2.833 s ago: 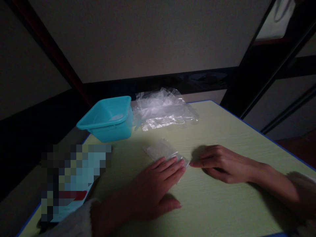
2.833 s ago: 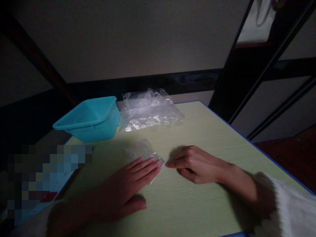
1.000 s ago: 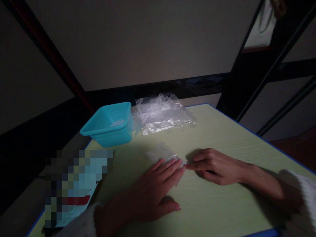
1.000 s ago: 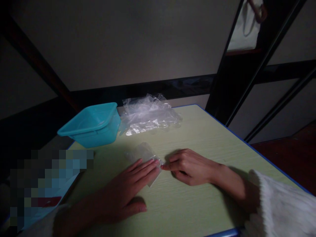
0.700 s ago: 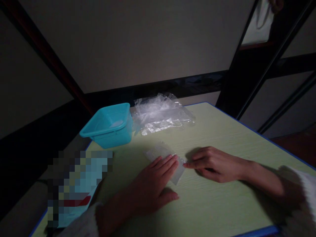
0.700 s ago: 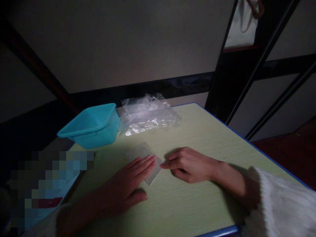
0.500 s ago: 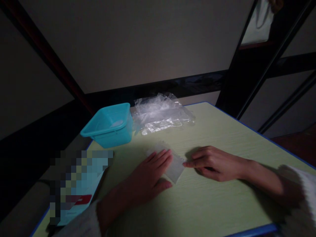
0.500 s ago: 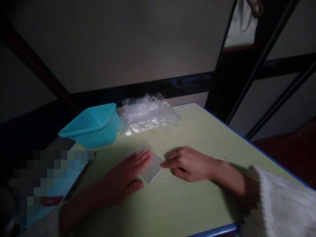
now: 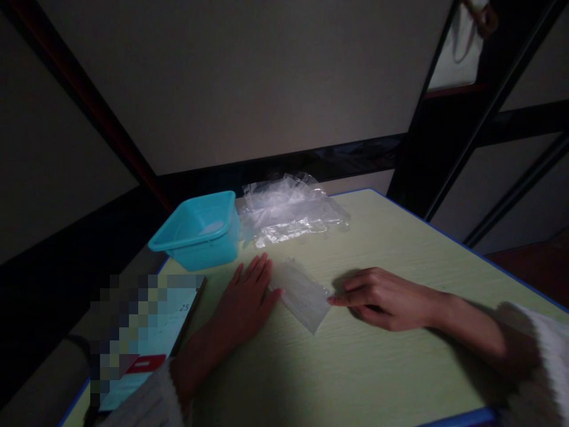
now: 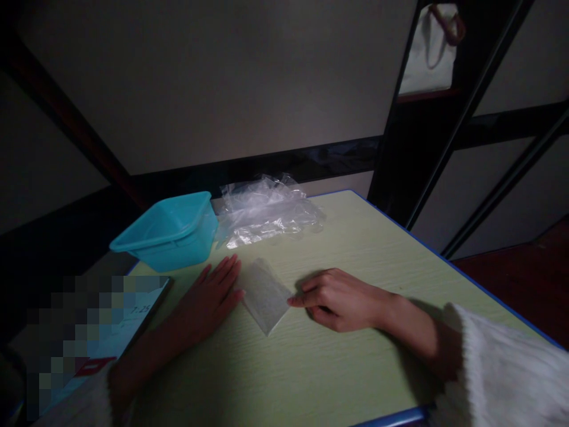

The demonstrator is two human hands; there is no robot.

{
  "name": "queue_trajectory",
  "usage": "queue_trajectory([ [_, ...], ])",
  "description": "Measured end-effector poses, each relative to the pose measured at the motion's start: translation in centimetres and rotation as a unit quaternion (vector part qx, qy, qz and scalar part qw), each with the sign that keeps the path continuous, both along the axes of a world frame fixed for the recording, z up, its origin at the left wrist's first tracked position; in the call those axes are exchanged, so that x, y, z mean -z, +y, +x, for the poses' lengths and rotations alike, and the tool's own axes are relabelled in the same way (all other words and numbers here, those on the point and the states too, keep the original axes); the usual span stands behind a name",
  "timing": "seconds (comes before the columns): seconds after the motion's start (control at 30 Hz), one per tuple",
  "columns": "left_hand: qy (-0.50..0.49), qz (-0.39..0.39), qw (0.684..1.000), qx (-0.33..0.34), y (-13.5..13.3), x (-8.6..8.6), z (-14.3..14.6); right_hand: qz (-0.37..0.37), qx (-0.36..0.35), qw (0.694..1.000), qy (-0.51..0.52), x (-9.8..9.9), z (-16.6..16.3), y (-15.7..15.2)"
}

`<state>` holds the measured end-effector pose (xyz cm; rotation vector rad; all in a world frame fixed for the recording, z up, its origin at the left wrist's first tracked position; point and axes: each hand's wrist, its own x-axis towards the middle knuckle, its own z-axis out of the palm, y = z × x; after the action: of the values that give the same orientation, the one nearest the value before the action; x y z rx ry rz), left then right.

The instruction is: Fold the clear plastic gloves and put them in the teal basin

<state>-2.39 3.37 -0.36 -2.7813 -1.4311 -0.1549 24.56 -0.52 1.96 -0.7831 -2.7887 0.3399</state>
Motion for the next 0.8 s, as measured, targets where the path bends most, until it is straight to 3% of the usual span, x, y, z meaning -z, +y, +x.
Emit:
queue_trajectory([
  [0.07,-0.035,0.039,0.999,-0.014,-0.1,0.0,0.0,-0.001,0.002,1.000,-0.001,-0.1,0.0,0.0],
  [0.17,-0.098,0.048,0.991,0.074,-0.9,-0.3,0.6,-0.004,-0.002,1.000,0.004,-0.1,-0.1,0.1],
  [0.27,-0.100,-0.024,0.973,0.209,-2.1,-0.7,1.6,0.000,-0.008,1.000,0.008,0.1,0.0,0.1],
  [0.37,-0.058,-0.102,0.956,0.268,-3.0,-1.0,2.5,0.005,-0.006,1.000,0.000,0.2,0.1,0.1],
  [0.63,-0.046,-0.130,0.958,0.252,-2.5,-1.1,2.6,-0.016,0.005,1.000,-0.004,-0.3,-0.2,-0.2],
  [0.8,-0.041,-0.120,0.971,0.200,-1.5,-1.1,2.1,-0.007,0.002,1.000,0.004,-0.3,-0.3,-0.2],
])
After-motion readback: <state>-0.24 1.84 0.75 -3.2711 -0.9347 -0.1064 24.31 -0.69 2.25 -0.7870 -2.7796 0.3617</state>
